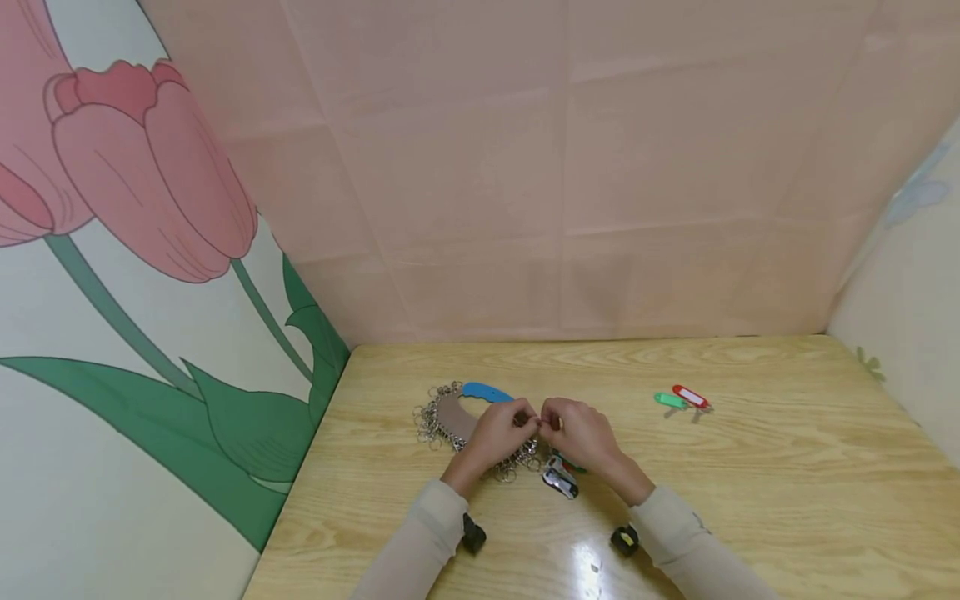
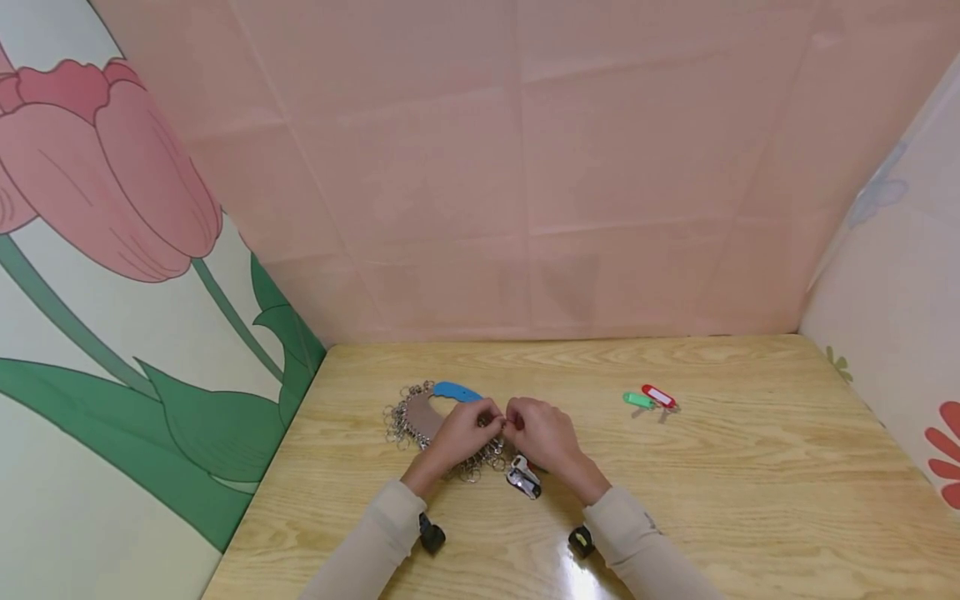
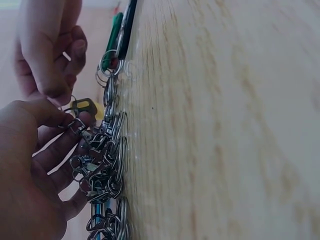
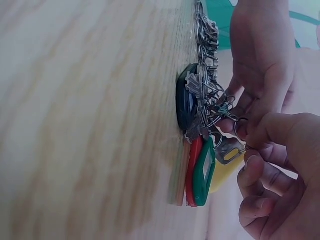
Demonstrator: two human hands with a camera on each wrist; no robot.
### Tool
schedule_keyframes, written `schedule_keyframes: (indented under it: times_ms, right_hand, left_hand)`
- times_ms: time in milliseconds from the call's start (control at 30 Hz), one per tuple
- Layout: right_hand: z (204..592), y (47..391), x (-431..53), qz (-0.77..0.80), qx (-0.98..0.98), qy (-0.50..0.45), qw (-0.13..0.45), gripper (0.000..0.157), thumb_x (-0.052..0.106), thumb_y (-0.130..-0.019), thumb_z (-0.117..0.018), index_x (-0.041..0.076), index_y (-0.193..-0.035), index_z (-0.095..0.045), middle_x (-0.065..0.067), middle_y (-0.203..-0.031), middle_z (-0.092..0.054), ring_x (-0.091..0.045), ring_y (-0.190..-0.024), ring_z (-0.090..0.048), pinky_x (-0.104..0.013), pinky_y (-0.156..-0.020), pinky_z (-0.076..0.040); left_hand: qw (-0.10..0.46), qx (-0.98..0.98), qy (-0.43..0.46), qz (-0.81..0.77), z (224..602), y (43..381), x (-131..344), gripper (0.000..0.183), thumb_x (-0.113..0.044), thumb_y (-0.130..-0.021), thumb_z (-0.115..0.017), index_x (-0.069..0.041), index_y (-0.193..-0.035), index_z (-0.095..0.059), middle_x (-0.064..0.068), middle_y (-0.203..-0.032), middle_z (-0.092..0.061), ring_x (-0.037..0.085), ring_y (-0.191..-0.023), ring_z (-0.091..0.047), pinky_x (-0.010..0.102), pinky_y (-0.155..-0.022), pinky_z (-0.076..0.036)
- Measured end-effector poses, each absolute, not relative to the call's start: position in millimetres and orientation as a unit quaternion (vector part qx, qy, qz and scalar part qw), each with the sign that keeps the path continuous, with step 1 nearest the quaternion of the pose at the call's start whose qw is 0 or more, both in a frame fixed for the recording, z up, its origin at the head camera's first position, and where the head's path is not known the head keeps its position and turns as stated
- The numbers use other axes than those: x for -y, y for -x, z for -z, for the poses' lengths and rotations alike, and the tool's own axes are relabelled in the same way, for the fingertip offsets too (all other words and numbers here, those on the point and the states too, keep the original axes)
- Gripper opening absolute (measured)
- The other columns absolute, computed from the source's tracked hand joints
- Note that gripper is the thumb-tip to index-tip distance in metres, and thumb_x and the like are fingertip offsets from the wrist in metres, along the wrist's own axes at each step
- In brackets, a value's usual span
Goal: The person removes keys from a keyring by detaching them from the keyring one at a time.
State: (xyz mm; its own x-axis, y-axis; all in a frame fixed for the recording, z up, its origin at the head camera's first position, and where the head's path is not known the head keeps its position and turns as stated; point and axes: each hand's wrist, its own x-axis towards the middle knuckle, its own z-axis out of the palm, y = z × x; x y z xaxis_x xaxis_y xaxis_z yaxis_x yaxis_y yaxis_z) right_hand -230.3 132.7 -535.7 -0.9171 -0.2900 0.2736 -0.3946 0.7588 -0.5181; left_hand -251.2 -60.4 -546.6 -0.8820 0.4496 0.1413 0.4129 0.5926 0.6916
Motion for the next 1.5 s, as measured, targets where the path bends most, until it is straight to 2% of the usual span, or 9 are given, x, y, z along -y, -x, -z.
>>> schedule_keyframes:
  times_ms: [267,567,1000,1233,1500]
  right_hand:
    - [535.4,229.4,-132.8,-0.292,0.934,-0.187,0.091,0.017,0.016,-0.091,-0.08,0.023,-0.083,-0.067,0.009,-0.074,-0.061,-0.005,-0.057,-0.047,-0.024,-0.05,-0.038]
    - [537.0,229.8,-135.4,-0.297,0.933,-0.18,0.089,0.014,0.017,-0.091,-0.08,0.022,-0.085,-0.067,0.01,-0.076,-0.062,-0.005,-0.057,-0.047,-0.024,-0.049,-0.038]
    - [535.4,228.9,-138.0,-0.298,0.932,-0.182,0.094,0.013,0.015,-0.09,-0.079,0.021,-0.088,-0.068,0.01,-0.077,-0.062,-0.005,-0.055,-0.044,-0.023,-0.048,-0.035]
    - [534.0,229.7,-138.7,-0.304,0.934,-0.168,0.082,0.012,0.015,-0.09,-0.079,0.021,-0.088,-0.068,0.01,-0.077,-0.063,-0.006,-0.055,-0.045,-0.025,-0.048,-0.036]
    - [531.6,231.0,-140.0,-0.302,0.935,-0.163,0.091,0.009,0.013,-0.087,-0.075,0.019,-0.086,-0.069,0.01,-0.075,-0.061,-0.007,-0.058,-0.048,-0.027,-0.052,-0.038]
  left_hand:
    - [0.023,-0.891,-0.243,-0.383,547.5,250.9,61.7,0.015,-0.025,-0.11,-0.059,-0.02,-0.104,-0.072,-0.006,-0.092,-0.073,-0.001,-0.068,-0.055,0.02,-0.065,-0.048]
    - [0.011,-0.89,-0.251,-0.38,546.6,252.1,62.2,0.014,-0.025,-0.109,-0.061,-0.02,-0.106,-0.074,-0.005,-0.103,-0.074,0.002,-0.088,-0.066,0.022,-0.078,-0.055]
    - [0.006,-0.889,-0.257,-0.378,547.2,252.9,64.7,0.013,-0.023,-0.108,-0.064,-0.019,-0.106,-0.076,-0.004,-0.101,-0.068,0.004,-0.09,-0.062,0.021,-0.079,-0.054]
    - [-0.014,-0.891,-0.264,-0.368,549.0,255.6,64.8,0.014,-0.023,-0.108,-0.065,-0.02,-0.106,-0.079,-0.005,-0.101,-0.07,0.013,-0.097,-0.061,0.024,-0.083,-0.051]
    - [-0.039,-0.898,-0.263,-0.35,547.2,256.3,65.1,0.014,-0.022,-0.106,-0.067,-0.017,-0.105,-0.081,-0.006,-0.096,-0.07,0.007,-0.09,-0.055,0.023,-0.08,-0.048]
